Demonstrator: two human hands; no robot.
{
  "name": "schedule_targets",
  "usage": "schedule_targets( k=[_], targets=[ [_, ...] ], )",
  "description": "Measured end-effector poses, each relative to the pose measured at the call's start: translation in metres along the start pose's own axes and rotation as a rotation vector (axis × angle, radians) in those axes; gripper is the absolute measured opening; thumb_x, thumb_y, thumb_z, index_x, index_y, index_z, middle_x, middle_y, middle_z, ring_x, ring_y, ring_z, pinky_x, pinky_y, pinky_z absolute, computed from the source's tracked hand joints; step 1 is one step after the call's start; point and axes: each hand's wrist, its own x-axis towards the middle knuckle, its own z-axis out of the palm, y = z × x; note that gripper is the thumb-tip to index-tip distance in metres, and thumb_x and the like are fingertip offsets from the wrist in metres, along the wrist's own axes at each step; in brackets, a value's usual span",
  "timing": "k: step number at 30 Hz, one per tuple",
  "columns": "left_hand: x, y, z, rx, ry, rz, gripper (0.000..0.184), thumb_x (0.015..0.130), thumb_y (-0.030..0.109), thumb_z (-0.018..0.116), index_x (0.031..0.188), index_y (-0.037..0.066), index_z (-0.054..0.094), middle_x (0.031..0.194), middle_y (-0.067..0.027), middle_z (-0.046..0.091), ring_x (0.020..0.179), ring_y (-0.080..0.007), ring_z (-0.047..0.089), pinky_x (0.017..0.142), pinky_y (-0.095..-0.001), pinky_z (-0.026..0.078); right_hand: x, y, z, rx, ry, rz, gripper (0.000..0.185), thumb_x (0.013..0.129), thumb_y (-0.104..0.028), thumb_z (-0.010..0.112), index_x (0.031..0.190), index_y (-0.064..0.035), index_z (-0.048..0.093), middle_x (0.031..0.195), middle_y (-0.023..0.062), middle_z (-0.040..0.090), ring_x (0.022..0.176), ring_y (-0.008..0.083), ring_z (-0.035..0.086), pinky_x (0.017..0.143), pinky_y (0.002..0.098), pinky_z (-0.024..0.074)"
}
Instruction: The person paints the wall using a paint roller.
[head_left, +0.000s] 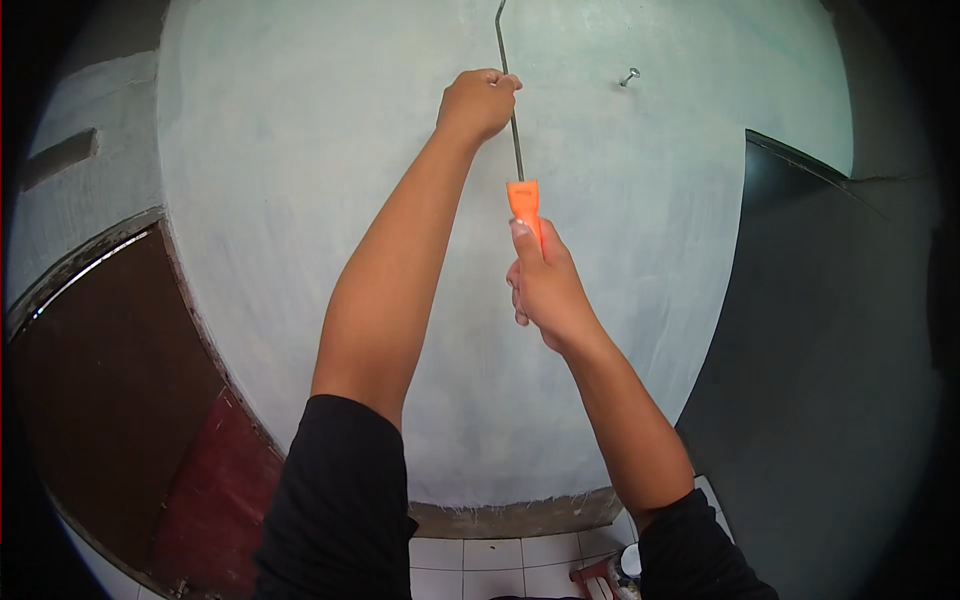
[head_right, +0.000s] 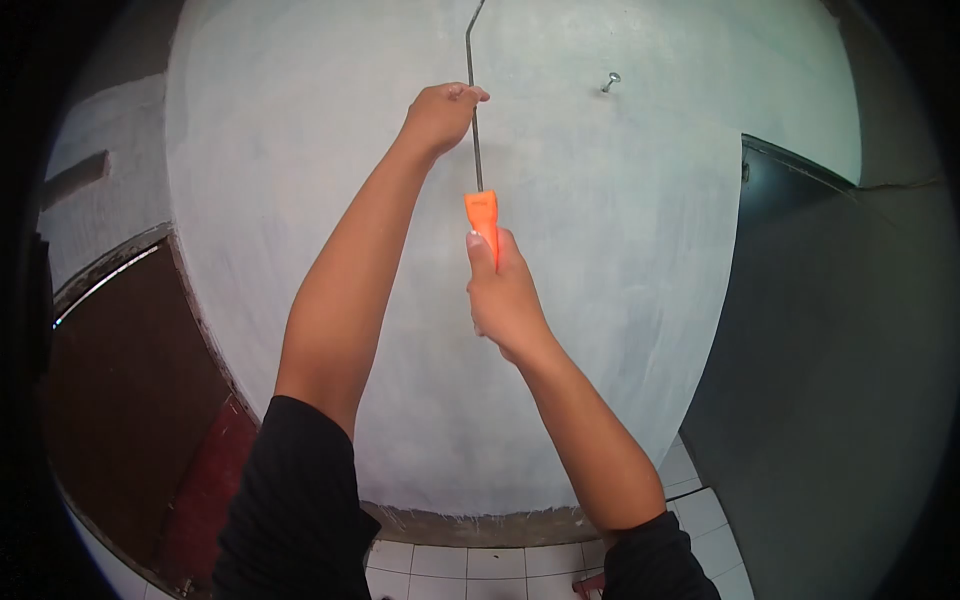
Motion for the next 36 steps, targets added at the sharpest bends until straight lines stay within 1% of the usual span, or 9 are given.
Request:
schedule_targets(
  k=[6,7,10,13,14,22,25,30,36],
  targets=[
    [-0.128,-0.069,0.016,-0.02,-0.234,0.003,0.033,0.098,0.039,0.065,0.098,0.009,0.076,0.087,-0.0127,0.072,0.077,-0.0263,0.066,0.074,-0.039,0.053,-0.09,0.133,-0.002,-0.092,0.043,0.019,0.037,0.111,-0.037,0.044,0.127,-0.0047,0.051,0.075,0.0024,0.051,0.064,0.0123,0.051,0.061,0.0329,0.0465],
    [-0.167,-0.077,0.018,-0.031,-0.306,-0.082,0.026,0.101,0.03,0.063,0.099,0.007,0.076,0.097,-0.0058,0.076,0.087,-0.0163,0.065,0.078,-0.0321,0.051,-0.117,0.163,-0.001,-0.12,0.055,0.069,0.037,0.111,-0.036,0.045,0.129,-0.0041,0.05,0.076,0.0035,0.053,0.067,0.0138,0.054,0.065,0.0336,0.0475],
    [-0.266,-0.115,0.041,-0.092,-0.197,-0.116,0.02,0.1,0.023,0.064,0.098,0.007,0.076,0.098,-0.0069,0.075,0.091,-0.0178,0.068,0.082,-0.0329,0.053,-0.168,0.212,0.008,-0.208,0.098,0.122,0.037,0.11,-0.035,0.045,0.131,-0.0035,0.049,0.079,0.0058,0.056,0.07,0.0154,0.056,0.067,0.0351,0.0485],
    [-0.258,-0.09,0.032,-0.099,-0.163,-0.131,0.027,0.099,0.035,0.063,0.093,0.013,0.077,0.105,-0.0096,0.072,0.098,-0.0276,0.067,0.085,-0.0398,0.052,-0.167,0.214,0.014,-0.166,0.109,0.118,0.035,0.11,-0.034,0.045,0.129,-0.004,0.05,0.079,0.0045,0.054,0.07,0.0141,0.055,0.066,0.0337,0.0481],
    [-0.243,-0.083,0.03,-0.099,-0.111,-0.099,0.02,0.1,0.021,0.063,0.094,0.008,0.077,0.099,-0.0089,0.074,0.094,-0.023,0.07,0.084,-0.0347,0.053,-0.156,0.201,0.013,-0.111,0.09,0.13,0.034,0.11,-0.034,0.045,0.127,-0.0046,0.05,0.079,0.0033,0.053,0.069,0.0134,0.054,0.066,0.0329,0.0477],
    [-0.042,-0.015,-0.013,0.064,-0.083,-0.135,0.031,0.099,0.034,0.058,0.101,0.013,0.08,0.114,-0.0108,0.075,0.103,-0.0286,0.07,0.094,-0.0393,0.053,-0.025,0.039,0.025,0.042,-0.013,0.042,0.037,0.11,-0.044,0.042,0.121,-0.0093,0.051,0.079,-0.001,0.047,0.058,0.0071,0.044,0.048,0.0257,0.0403],
    [-0.02,-0.005,-0.023,0.008,-0.087,-0.161,0.033,0.096,0.034,0.054,0.099,0.016,0.08,0.101,-0.0091,0.077,0.094,-0.0255,0.071,0.086,-0.0399,0.055,-0.017,0.019,0.033,0.065,0.012,0.047,0.038,0.11,-0.046,0.043,0.12,-0.0096,0.05,0.077,-0.0011,0.046,0.054,0.0064,0.04,0.044,0.0251,0.0376],
    [-0.102,-0.067,-0.006,-0.092,-0.205,0.058,0.032,0.102,0.033,0.057,0.104,0.008,0.077,0.104,-0.0122,0.076,0.1,-0.0244,0.069,0.09,-0.0379,0.052,-0.068,0.104,0.029,-0.011,0.034,0.027,0.037,0.11,-0.042,0.043,0.116,-0.0068,0.051,0.076,0.0012,0.049,0.061,0.009,0.047,0.056,0.0282,0.0441],
    [-0.27,-0.116,0.023,-0.157,-0.27,-0.132,0.023,0.102,0.022,0.061,0.096,0.006,0.076,0.097,-0.0102,0.073,0.089,-0.0216,0.067,0.083,-0.0343,0.052,-0.174,0.239,0.029,-0.045,0.054,0.21,0.033,0.111,-0.036,0.042,0.116,-0.0044,0.05,0.08,0.0035,0.052,0.071,0.0122,0.053,0.066,0.0318,0.0466]
  ],
)
